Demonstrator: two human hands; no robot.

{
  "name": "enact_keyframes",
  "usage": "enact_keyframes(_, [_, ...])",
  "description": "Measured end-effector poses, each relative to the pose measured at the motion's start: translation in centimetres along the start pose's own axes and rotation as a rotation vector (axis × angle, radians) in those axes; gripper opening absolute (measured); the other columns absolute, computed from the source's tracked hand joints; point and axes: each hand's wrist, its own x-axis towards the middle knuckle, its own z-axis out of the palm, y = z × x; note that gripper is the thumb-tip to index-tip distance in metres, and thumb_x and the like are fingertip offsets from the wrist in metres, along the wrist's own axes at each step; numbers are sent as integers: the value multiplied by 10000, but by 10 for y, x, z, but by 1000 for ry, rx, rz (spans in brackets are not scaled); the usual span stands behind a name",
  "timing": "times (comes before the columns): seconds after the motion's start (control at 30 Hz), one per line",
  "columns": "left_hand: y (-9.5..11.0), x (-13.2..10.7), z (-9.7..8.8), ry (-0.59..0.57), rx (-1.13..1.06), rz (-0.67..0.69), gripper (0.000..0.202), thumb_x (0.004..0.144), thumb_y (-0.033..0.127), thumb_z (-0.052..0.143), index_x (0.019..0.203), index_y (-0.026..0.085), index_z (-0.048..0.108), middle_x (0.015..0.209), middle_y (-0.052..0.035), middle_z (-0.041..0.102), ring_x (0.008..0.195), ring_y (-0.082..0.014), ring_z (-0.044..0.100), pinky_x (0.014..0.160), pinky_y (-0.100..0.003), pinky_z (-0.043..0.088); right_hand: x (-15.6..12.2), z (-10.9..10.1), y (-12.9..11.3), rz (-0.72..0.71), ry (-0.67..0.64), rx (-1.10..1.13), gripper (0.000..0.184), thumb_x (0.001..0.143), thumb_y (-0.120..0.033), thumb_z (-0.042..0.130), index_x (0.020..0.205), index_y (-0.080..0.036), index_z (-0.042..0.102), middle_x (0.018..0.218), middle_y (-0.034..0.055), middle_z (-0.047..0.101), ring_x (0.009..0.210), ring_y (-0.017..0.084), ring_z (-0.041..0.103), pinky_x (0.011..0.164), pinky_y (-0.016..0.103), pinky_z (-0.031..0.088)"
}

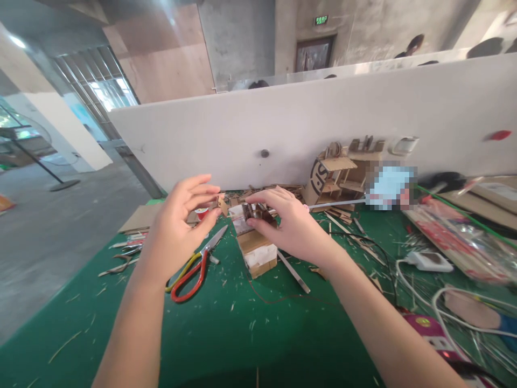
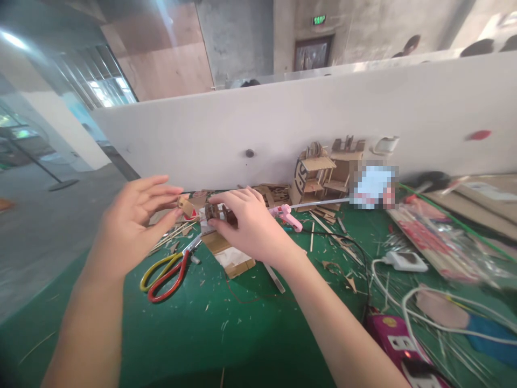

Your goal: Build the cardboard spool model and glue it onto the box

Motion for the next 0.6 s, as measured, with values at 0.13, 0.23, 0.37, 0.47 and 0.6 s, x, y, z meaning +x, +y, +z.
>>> enact_keyframes(0.13, [-3,-1,0,-3,41,-16,458,824,238,668,1250,263,502,1084,-57,668,1008,-208,671,759,-294,588,-2,4,0,44,47,11,217,875,-260,606,1090,-228,624,1063,35,687,985,183,604,889,342,403])
enact_keyframes(0.23, [-1,-1,-1,-36,81,-20,426,831,252,665,1230,269,517,1073,-45,678,1042,-211,661,830,-317,577,-3,7,1,68,71,28,218,883,-264,597,1098,-229,614,1089,31,685,1002,182,603,892,338,401])
enact_keyframes(0.37, [5,-1,-4,-116,139,-58,413,849,279,646,1239,269,509,1096,-47,680,1061,-218,656,872,-345,566,-4,8,1,85,81,42,225,879,-250,603,1103,-227,607,1091,23,690,1011,183,605,903,337,400])
enact_keyframes(0.47, [9,0,-4,-127,158,-70,402,855,293,637,1238,265,513,1110,-57,680,1071,-233,653,912,-394,550,-4,9,1,84,83,47,232,890,-269,589,1119,-232,603,1104,24,687,1011,185,607,905,339,405])
enact_keyframes(0.6, [8,-1,-2,-127,147,-47,394,857,285,632,1234,260,520,1120,-71,681,1081,-243,647,938,-425,536,-5,9,2,66,87,61,240,900,-279,570,1134,-232,595,1112,26,684,1017,187,609,917,348,410])
